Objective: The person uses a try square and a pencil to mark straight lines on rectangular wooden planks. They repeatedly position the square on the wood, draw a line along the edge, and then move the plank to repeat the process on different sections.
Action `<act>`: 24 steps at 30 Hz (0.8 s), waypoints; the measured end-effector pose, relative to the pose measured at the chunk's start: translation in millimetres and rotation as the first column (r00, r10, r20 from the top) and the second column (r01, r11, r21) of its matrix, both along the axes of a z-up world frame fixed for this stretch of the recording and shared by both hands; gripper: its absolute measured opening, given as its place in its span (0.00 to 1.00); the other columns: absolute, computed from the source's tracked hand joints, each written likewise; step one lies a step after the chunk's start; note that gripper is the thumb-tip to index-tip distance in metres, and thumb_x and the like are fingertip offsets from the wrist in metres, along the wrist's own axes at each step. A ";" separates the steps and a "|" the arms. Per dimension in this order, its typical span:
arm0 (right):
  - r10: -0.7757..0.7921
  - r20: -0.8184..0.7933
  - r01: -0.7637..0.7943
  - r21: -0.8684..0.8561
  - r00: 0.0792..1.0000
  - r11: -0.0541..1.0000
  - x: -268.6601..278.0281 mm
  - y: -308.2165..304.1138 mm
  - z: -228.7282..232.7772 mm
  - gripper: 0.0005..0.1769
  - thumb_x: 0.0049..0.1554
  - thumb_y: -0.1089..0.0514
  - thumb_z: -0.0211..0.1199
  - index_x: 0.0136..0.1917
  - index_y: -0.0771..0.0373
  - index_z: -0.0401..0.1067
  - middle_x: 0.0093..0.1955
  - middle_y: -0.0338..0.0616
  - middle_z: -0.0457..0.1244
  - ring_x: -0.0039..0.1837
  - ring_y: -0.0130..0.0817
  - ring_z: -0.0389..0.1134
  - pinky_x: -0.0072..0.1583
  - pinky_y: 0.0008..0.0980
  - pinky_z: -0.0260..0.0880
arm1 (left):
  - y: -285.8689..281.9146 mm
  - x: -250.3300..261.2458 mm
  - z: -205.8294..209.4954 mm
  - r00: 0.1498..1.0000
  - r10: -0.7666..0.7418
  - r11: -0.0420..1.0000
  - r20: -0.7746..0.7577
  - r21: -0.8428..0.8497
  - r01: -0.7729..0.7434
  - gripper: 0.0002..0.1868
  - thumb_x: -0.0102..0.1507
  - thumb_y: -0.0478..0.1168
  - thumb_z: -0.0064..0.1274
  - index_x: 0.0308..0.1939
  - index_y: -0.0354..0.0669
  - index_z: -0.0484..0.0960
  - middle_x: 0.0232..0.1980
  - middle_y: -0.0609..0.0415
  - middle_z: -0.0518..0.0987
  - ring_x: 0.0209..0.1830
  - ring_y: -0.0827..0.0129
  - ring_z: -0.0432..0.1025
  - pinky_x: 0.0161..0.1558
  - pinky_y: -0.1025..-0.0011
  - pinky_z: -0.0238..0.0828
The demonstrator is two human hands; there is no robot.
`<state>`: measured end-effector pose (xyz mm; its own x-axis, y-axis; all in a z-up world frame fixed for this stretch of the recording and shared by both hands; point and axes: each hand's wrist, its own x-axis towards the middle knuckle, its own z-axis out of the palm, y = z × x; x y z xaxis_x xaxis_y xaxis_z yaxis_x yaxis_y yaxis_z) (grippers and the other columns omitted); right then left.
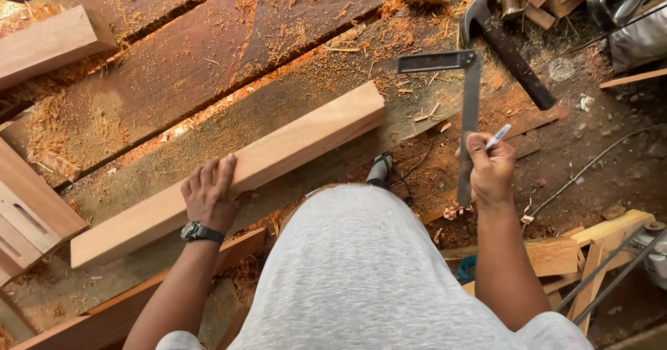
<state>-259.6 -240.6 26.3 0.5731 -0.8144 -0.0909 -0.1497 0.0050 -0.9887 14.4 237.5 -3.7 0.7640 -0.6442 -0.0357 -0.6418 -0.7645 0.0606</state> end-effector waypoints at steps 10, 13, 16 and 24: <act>0.104 -0.088 -0.093 0.126 0.991 0.988 30.3 58.8 -44.8 0.07 0.64 0.62 0.66 0.42 0.61 0.79 0.32 0.37 0.64 0.40 0.22 0.61 0.46 0.25 0.66 | -51.9 -9.6 6.6 1.000 -0.015 0.950 0.026 -0.312 0.022 0.59 0.41 0.59 0.76 0.76 0.56 0.73 0.61 0.49 0.68 0.64 0.49 0.62 0.64 0.52 0.50; 0.293 -0.209 -0.272 0.124 0.933 0.954 42.7 68.5 -61.4 0.08 0.62 0.60 0.68 0.41 0.60 0.81 0.27 0.41 0.64 0.35 0.25 0.60 0.40 0.29 0.64 | -124.5 -8.3 31.2 0.978 -0.206 0.814 -0.023 -0.559 0.158 0.63 0.42 0.69 0.76 0.73 0.43 0.72 0.71 0.36 0.66 0.73 0.35 0.62 0.73 0.44 0.54; 0.313 -0.159 -0.284 0.181 0.936 0.942 59.1 83.3 -53.3 0.09 0.64 0.60 0.67 0.40 0.59 0.81 0.27 0.34 0.61 0.35 0.22 0.57 0.39 0.25 0.60 | -197.4 -4.6 41.2 0.926 -0.365 0.721 -0.097 -0.658 0.215 0.66 0.40 0.72 0.78 0.75 0.47 0.70 0.72 0.34 0.66 0.75 0.32 0.58 0.74 0.41 0.55; 0.304 -0.137 -0.264 0.254 0.943 0.931 54.4 75.7 -53.4 0.13 0.64 0.55 0.68 0.39 0.60 0.79 0.24 0.34 0.61 0.31 0.19 0.56 0.36 0.19 0.57 | -242.7 -10.4 21.4 0.909 -0.401 0.864 -0.117 -0.378 0.333 0.54 0.45 0.67 0.74 0.73 0.62 0.72 0.67 0.53 0.71 0.62 0.54 0.71 0.50 0.59 0.68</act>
